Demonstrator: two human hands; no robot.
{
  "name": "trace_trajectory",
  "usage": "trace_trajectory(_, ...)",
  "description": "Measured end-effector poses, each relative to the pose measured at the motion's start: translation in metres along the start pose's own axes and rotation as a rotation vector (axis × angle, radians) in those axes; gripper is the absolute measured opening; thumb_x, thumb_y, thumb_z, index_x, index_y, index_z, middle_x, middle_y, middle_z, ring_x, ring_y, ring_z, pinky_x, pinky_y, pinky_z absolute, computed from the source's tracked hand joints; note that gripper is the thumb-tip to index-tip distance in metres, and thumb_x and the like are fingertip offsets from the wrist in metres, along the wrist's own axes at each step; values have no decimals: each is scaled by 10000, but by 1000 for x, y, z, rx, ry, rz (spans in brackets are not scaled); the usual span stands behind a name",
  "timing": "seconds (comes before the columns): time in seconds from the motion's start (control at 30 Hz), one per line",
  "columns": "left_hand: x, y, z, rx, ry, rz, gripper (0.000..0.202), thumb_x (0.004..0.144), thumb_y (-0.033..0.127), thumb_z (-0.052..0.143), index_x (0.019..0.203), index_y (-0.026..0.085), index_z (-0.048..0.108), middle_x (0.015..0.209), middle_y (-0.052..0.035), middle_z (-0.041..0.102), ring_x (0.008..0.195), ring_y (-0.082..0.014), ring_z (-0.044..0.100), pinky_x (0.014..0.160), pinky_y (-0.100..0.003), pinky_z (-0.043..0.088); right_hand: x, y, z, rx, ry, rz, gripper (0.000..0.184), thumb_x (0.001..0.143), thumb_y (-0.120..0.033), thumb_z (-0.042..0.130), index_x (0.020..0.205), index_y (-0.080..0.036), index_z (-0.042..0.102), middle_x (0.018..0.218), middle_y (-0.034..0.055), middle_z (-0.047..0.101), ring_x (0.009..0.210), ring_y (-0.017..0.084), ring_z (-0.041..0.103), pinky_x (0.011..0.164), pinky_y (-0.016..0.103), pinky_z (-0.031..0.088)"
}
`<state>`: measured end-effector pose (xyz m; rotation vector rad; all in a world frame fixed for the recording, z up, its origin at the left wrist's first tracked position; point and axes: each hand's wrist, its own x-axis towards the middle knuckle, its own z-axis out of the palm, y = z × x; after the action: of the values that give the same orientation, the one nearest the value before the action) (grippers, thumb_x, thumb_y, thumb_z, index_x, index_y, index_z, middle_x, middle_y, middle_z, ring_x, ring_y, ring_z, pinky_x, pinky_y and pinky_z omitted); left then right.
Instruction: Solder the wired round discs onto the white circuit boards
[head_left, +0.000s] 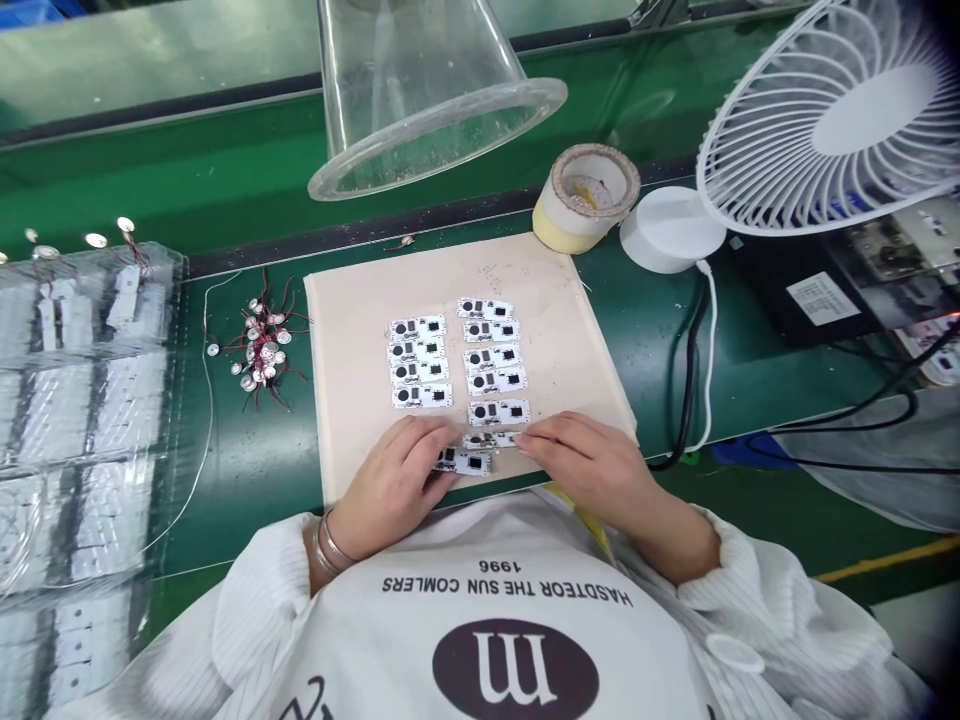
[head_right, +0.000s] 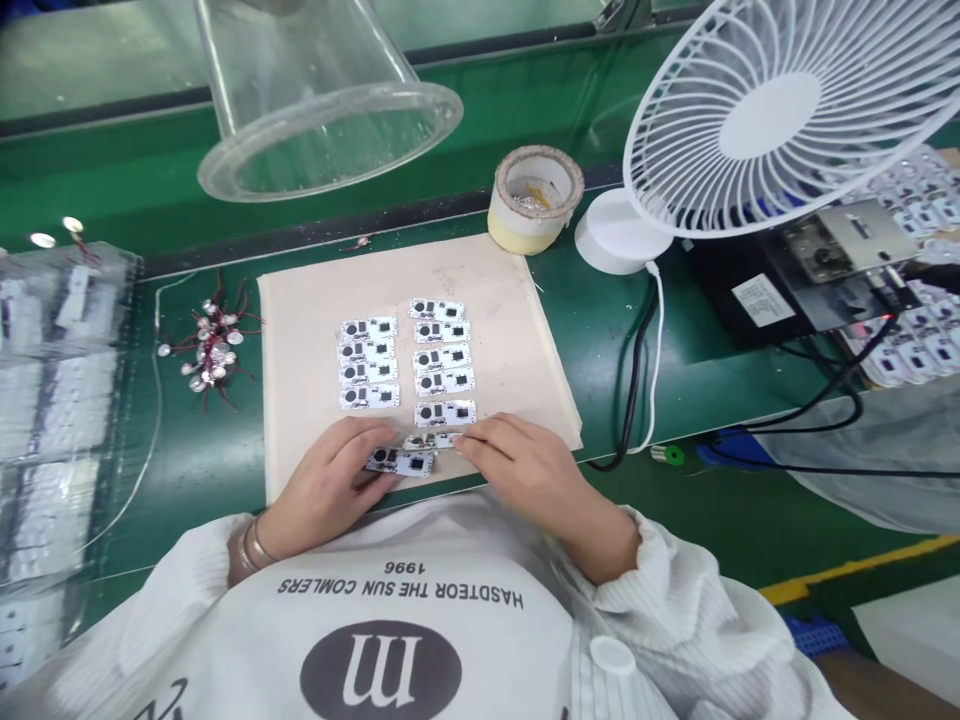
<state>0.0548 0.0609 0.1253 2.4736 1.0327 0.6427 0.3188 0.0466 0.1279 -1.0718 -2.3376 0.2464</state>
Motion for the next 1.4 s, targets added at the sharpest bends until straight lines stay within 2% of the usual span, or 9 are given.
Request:
trace_trajectory(0.2,-3,-2,0,-14,-20,60,279,871,188,615,1138,175,535,1036,-103,642,965,-219,596,849,-397,555,-7,4,-5,47,86,130,161,908,-147,572,990,-203,699,903,48,721,815,153,668,731,290,601)
trace_trajectory(0.37,-7,0,-3,-10,2,-2,383,867,196,623,1226,174,491,1145,-131,611,1042,-235,588,890,-416,549,-9,2,3,-103,2,-121,190,893,-119,584,1045,-191,673,1057,67,719,947,190,666,807,334,591)
trace_trajectory(0.43,-7,-1,-3,-11,-12,29,359,867,181,624,1204,173,500,1139,-125,626,1035,-231,591,897,-415,542,-10,3,7,-78,-27,-147,166,875,-113,611,1006,-190,678,1126,68,705,994,205,654,836,358,585)
trace_trajectory(0.53,-6,-1,-1,-22,-30,68,310,865,177,631,1154,166,523,1103,-111,652,1004,-219,600,893,-406,538,-7,2,12,49,-21,-13,100,869,-116,625,888,-191,687,1103,60,710,934,186,654,808,341,591)
trace_trajectory(0.73,0,2,4,-20,24,20,317,855,244,662,1129,141,540,1049,-107,669,952,-215,599,859,-403,541,-1,0,6,195,-61,312,107,837,-173,677,931,-205,717,1003,43,712,895,180,673,774,326,611)
trace_trajectory(0.8,1,2,4,-15,15,41,261,862,220,649,1095,146,559,1028,-98,676,933,-212,600,850,-402,539,0,1,3,197,-78,350,107,830,-160,677,900,-216,736,1008,34,712,890,172,676,787,319,608)
trace_trajectory(1.0,-10,-1,-4,-27,-44,105,233,849,218,667,1054,138,593,975,-94,676,897,-203,596,820,-376,536,-1,8,5,157,-101,240,140,864,-149,629,899,-218,745,1038,34,713,921,182,650,793,352,590)
trace_trajectory(1.23,-21,-4,-8,-5,-29,98,252,834,207,683,1057,131,594,969,-96,667,896,-201,591,815,-365,528,5,4,6,104,-4,191,107,864,-155,635,869,-196,734,1031,68,687,854,163,631,746,321,575)
trace_trajectory(1.4,-22,-3,-8,4,-24,93,239,837,213,681,1047,139,594,967,-95,669,881,-201,589,807,-370,528,22,-1,18,25,-86,-23,197,922,-193,590,1093,-196,686,1170,26,686,1071,181,597,946,372,509)
